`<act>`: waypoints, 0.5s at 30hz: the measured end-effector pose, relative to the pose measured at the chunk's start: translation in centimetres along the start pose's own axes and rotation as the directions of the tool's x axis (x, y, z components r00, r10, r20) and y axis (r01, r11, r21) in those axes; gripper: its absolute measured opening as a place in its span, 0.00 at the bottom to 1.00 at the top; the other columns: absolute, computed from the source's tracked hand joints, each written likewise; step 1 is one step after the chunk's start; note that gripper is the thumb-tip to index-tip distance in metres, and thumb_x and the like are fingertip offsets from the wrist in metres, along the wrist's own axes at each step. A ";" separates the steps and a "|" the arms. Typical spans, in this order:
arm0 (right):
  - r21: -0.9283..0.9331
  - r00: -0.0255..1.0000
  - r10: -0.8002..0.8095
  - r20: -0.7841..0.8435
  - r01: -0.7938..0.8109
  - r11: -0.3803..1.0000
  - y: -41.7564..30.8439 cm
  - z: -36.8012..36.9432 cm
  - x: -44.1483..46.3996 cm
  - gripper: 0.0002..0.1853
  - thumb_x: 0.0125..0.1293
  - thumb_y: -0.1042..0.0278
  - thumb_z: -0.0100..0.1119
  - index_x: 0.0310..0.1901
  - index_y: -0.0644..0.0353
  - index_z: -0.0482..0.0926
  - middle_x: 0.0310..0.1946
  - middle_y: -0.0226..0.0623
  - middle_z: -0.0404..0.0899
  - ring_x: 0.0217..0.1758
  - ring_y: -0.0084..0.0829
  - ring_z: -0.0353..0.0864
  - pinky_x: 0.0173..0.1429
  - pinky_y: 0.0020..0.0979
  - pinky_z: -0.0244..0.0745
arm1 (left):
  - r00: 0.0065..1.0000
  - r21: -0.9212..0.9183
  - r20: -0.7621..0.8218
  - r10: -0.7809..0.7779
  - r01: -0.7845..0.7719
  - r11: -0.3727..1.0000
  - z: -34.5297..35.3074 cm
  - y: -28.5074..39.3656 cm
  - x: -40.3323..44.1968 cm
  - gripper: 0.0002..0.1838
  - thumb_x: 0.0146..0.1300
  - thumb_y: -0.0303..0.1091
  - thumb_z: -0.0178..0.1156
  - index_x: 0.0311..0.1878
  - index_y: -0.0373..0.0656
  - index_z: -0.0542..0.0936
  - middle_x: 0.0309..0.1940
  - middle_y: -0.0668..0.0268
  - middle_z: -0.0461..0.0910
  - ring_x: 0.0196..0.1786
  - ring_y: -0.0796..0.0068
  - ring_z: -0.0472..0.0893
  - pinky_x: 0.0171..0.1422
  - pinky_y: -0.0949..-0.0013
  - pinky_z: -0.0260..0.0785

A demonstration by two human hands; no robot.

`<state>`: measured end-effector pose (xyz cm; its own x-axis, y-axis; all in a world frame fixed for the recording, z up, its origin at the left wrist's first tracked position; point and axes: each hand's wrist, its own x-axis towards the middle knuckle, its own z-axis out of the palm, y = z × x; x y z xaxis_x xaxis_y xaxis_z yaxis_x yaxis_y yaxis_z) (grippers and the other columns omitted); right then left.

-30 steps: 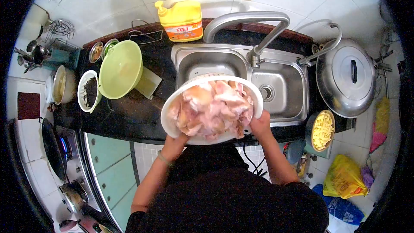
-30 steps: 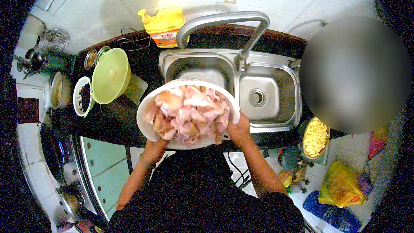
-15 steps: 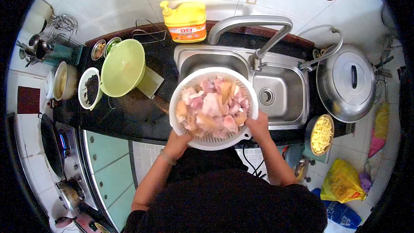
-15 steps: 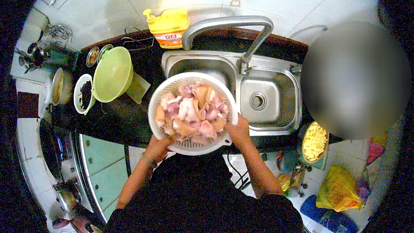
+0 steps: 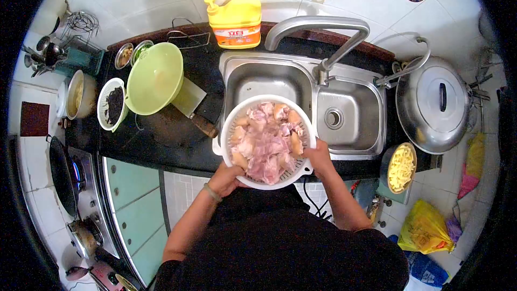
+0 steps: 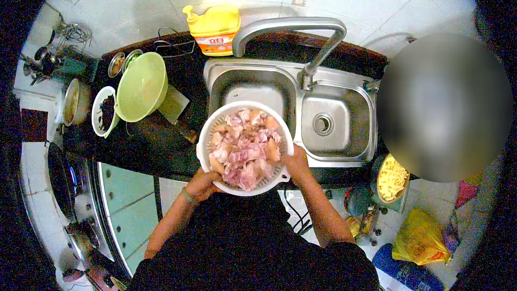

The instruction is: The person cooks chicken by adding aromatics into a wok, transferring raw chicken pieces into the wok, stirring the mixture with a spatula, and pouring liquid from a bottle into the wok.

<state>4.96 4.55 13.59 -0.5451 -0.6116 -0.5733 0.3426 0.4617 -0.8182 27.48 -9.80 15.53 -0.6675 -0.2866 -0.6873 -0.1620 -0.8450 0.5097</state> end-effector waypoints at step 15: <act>0.067 0.996 -0.085 0.024 0.083 0.994 -2.0 -0.7 2.5 0.20 0.43 0.77 0.55 0.43 0.67 0.75 0.33 0.38 0.79 0.32 0.30 0.78 0.36 0.29 0.74 | 0.996 0.071 -0.029 0.087 -0.084 0.994 2.4 3.3 0.0 0.30 0.48 0.20 0.50 0.59 0.38 0.59 0.47 0.54 0.72 0.41 0.56 0.79 0.36 0.55 0.79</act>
<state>2.37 2.55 13.79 -0.5536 -0.6639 -0.5027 0.3469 0.3649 -0.8640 25.19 -11.48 18.40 -0.6575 -0.3718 -0.6554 -0.1566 -0.7834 0.6015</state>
